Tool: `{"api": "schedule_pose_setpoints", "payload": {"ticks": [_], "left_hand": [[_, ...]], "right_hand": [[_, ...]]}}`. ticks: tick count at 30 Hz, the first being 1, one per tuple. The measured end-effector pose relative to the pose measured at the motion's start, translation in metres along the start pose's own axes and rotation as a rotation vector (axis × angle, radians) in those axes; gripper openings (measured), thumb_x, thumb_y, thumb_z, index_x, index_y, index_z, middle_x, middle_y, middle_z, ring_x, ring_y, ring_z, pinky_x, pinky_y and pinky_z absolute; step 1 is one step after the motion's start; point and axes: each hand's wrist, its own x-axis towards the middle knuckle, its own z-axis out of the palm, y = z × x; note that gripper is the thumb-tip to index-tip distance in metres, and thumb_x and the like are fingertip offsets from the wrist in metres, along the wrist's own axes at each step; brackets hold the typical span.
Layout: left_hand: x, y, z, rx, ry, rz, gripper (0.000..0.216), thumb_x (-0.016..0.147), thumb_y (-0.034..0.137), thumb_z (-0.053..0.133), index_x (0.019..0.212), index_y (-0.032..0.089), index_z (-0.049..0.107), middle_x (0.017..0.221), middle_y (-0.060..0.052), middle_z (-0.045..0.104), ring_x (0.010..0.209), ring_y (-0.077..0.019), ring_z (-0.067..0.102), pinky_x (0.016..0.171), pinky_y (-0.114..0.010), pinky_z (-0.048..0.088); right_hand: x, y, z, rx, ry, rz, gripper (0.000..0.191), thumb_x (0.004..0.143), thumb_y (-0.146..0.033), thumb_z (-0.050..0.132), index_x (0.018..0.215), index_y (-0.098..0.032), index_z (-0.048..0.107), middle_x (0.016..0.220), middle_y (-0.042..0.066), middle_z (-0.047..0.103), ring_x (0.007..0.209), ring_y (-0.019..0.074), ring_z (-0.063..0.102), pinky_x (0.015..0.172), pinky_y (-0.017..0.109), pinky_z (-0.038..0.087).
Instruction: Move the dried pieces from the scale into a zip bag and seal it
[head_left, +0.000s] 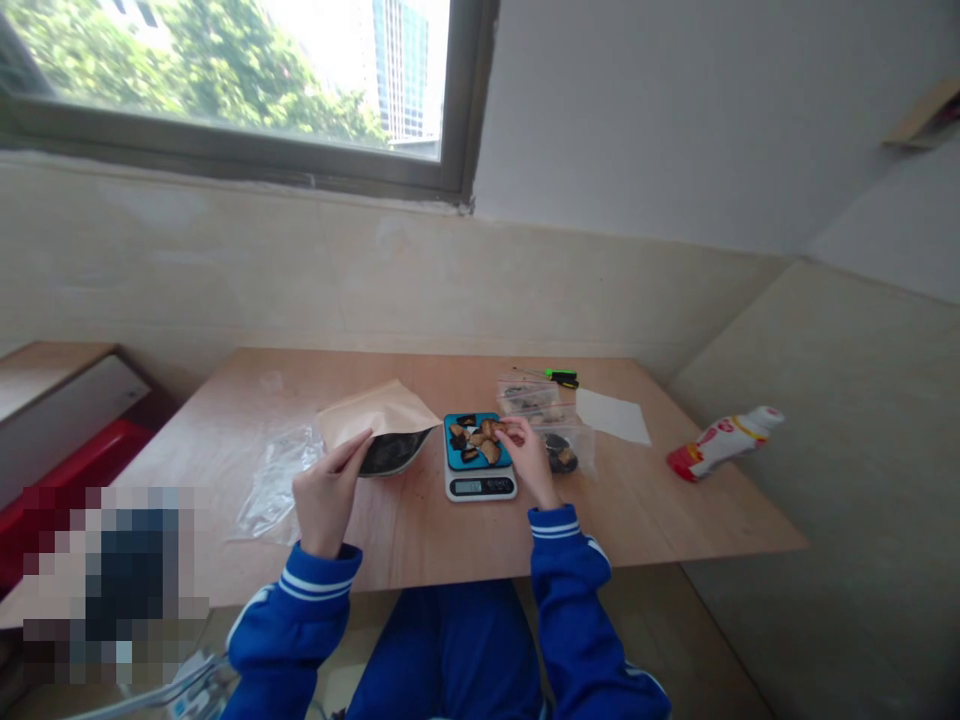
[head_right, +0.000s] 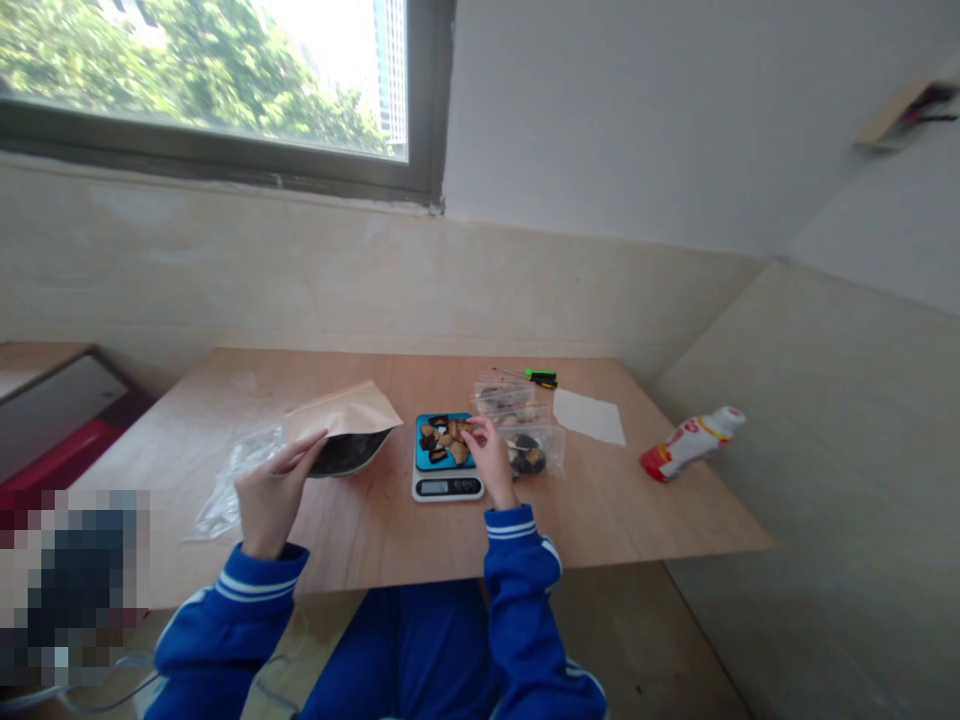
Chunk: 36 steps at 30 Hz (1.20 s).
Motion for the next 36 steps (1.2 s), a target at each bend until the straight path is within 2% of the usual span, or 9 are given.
{"api": "schedule_pose_setpoints", "payload": {"ticks": [6, 11, 14, 19, 24, 27, 30, 33, 36], "left_hand": [[0.001, 0.0, 0.001, 0.016, -0.012, 0.024, 0.021, 0.082, 0.036, 0.06, 0.097, 0.029, 0.072, 0.096, 0.004, 0.073, 0.088, -0.0204, 0.07, 0.072, -0.026, 0.055], [0.002, 0.0, -0.002, 0.057, -0.007, 0.074, 0.021, 0.083, 0.037, 0.058, 0.097, 0.03, 0.072, 0.094, 0.004, 0.074, 0.085, -0.0194, 0.07, 0.066, -0.024, 0.054], [0.004, -0.005, 0.003, 0.094, -0.042, 0.119, 0.022, 0.083, 0.037, 0.057, 0.099, 0.03, 0.071, 0.096, 0.003, 0.073, 0.086, -0.0198, 0.07, 0.066, -0.024, 0.054], [0.005, -0.025, 0.026, 0.162, -0.183, 0.136, 0.022, 0.085, 0.037, 0.055, 0.099, 0.03, 0.071, 0.1, 0.001, 0.073, 0.089, -0.0201, 0.069, 0.069, -0.025, 0.054], [-0.009, -0.056, 0.038, 0.149, -0.388, 0.169, 0.034, 0.088, 0.042, 0.045, 0.108, 0.024, 0.066, 0.116, -0.006, 0.066, 0.109, -0.0225, 0.061, 0.093, -0.035, 0.049], [-0.019, -0.075, 0.031, 0.152, -0.375, 0.191, 0.038, 0.087, 0.045, 0.044, 0.113, 0.022, 0.062, 0.126, -0.009, 0.059, 0.123, -0.0256, 0.05, 0.104, -0.043, 0.039], [-0.021, -0.09, 0.017, 0.178, -0.192, 0.1, 0.04, 0.089, 0.041, 0.038, 0.117, 0.019, 0.057, 0.129, -0.013, 0.054, 0.126, -0.0274, 0.045, 0.105, -0.044, 0.037], [-0.013, -0.096, 0.005, 0.357, -0.024, -0.151, 0.057, 0.084, 0.043, 0.043, 0.128, 0.007, 0.046, 0.136, -0.025, 0.043, 0.131, -0.0387, 0.035, 0.104, -0.057, 0.03], [-0.002, -0.096, 0.0, 0.536, -0.06, -0.419, 0.077, 0.08, 0.049, 0.048, 0.135, -0.003, 0.032, 0.142, -0.033, 0.029, 0.134, -0.0477, 0.021, 0.103, -0.064, 0.021]], "right_hand": [[0.047, 0.013, 0.011, -0.295, -0.203, -0.158, 0.017, 0.082, -0.018, 0.055, 0.096, -0.017, 0.065, 0.086, 0.006, 0.069, 0.08, 0.0171, 0.064, 0.076, 0.03, 0.05], [0.053, 0.013, 0.014, -0.35, -0.17, -0.209, 0.025, 0.08, -0.018, 0.059, 0.104, -0.018, 0.066, 0.105, 0.011, 0.064, 0.106, 0.0237, 0.055, 0.095, 0.041, 0.041], [0.035, 0.01, 0.001, -0.338, -0.077, -0.216, 0.028, 0.086, -0.023, 0.051, 0.111, -0.019, 0.062, 0.112, 0.013, 0.06, 0.111, 0.0247, 0.052, 0.096, 0.043, 0.04], [-0.015, 0.001, -0.023, -0.243, 0.004, -0.203, 0.027, 0.09, -0.027, 0.043, 0.102, -0.018, 0.065, 0.103, 0.011, 0.062, 0.099, 0.0229, 0.056, 0.086, 0.038, 0.047], [-0.061, -0.006, -0.036, -0.171, 0.041, -0.116, 0.025, 0.09, -0.028, 0.043, 0.098, -0.022, 0.066, 0.103, 0.009, 0.063, 0.098, 0.0222, 0.057, 0.079, 0.036, 0.049], [-0.079, -0.008, -0.042, -0.153, 0.046, -0.074, 0.025, 0.09, -0.029, 0.043, 0.098, -0.023, 0.066, 0.102, 0.009, 0.063, 0.097, 0.0222, 0.057, 0.079, 0.036, 0.049], [-0.09, -0.009, -0.048, -0.148, 0.053, -0.044, 0.025, 0.09, -0.03, 0.043, 0.098, -0.023, 0.066, 0.101, 0.009, 0.063, 0.095, 0.0221, 0.059, 0.075, 0.034, 0.05], [-0.096, -0.009, -0.051, -0.159, 0.052, -0.039, 0.026, 0.09, -0.031, 0.043, 0.099, -0.022, 0.066, 0.101, 0.01, 0.063, 0.094, 0.022, 0.06, 0.073, 0.033, 0.05], [-0.097, -0.011, -0.051, -0.177, 0.05, -0.05, 0.027, 0.091, -0.03, 0.042, 0.099, -0.02, 0.066, 0.102, 0.01, 0.063, 0.095, 0.0216, 0.059, 0.074, 0.033, 0.05]]}}
